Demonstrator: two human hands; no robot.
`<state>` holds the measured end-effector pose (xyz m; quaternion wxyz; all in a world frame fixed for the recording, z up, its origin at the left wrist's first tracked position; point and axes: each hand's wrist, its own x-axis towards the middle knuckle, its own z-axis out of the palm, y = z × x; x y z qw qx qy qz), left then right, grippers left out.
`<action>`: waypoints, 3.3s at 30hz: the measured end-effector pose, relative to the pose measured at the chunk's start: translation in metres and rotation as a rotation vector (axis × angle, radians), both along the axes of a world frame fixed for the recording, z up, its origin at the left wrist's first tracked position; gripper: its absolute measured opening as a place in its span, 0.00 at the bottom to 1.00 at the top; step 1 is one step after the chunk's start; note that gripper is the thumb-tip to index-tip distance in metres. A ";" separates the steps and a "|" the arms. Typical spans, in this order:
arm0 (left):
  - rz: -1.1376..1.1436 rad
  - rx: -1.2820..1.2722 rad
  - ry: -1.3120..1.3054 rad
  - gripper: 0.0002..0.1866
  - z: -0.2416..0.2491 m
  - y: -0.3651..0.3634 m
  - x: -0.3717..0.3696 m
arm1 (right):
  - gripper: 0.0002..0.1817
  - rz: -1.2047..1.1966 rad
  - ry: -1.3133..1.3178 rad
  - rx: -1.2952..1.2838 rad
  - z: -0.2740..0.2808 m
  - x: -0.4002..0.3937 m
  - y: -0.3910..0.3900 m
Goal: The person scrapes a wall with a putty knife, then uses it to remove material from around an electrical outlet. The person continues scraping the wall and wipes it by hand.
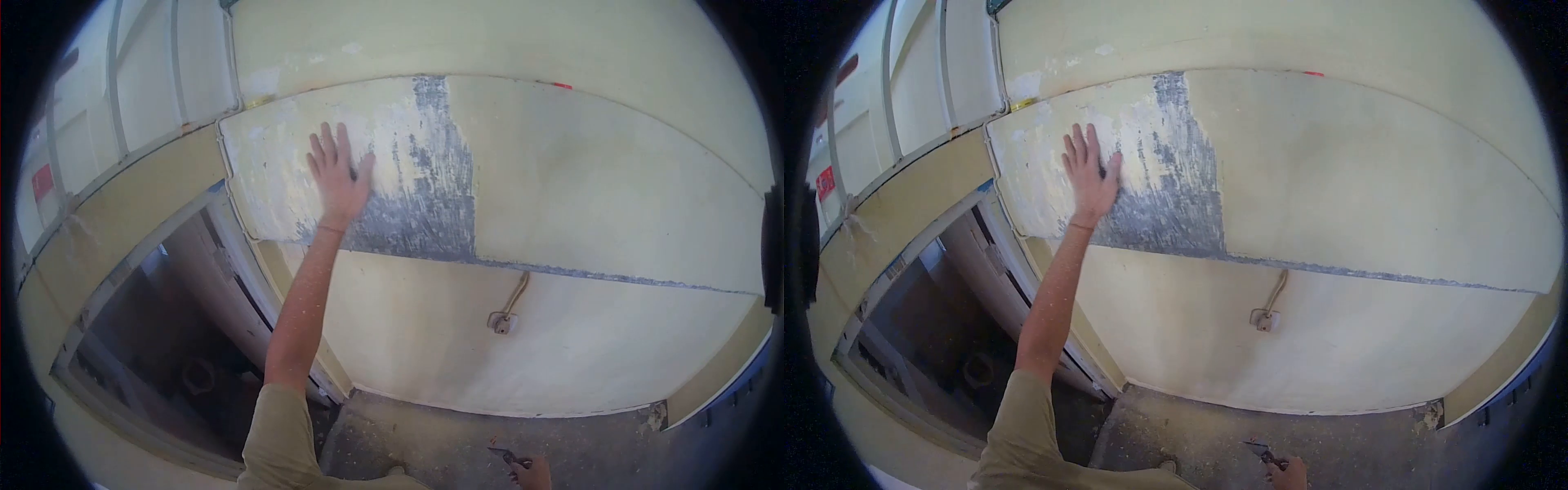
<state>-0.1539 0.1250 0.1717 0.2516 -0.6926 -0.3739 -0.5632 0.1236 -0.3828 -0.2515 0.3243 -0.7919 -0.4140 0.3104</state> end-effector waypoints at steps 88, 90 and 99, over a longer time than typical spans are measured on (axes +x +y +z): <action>-1.161 0.176 0.501 0.12 0.076 0.022 -0.019 | 0.15 0.112 0.649 0.905 0.434 -0.255 0.358; -1.093 0.153 0.355 0.13 0.087 0.019 -0.025 | 0.15 0.142 0.664 0.899 0.441 -0.251 0.361; -1.166 0.228 0.383 0.13 0.084 0.026 -0.024 | 0.16 0.155 0.653 0.893 0.441 -0.252 0.364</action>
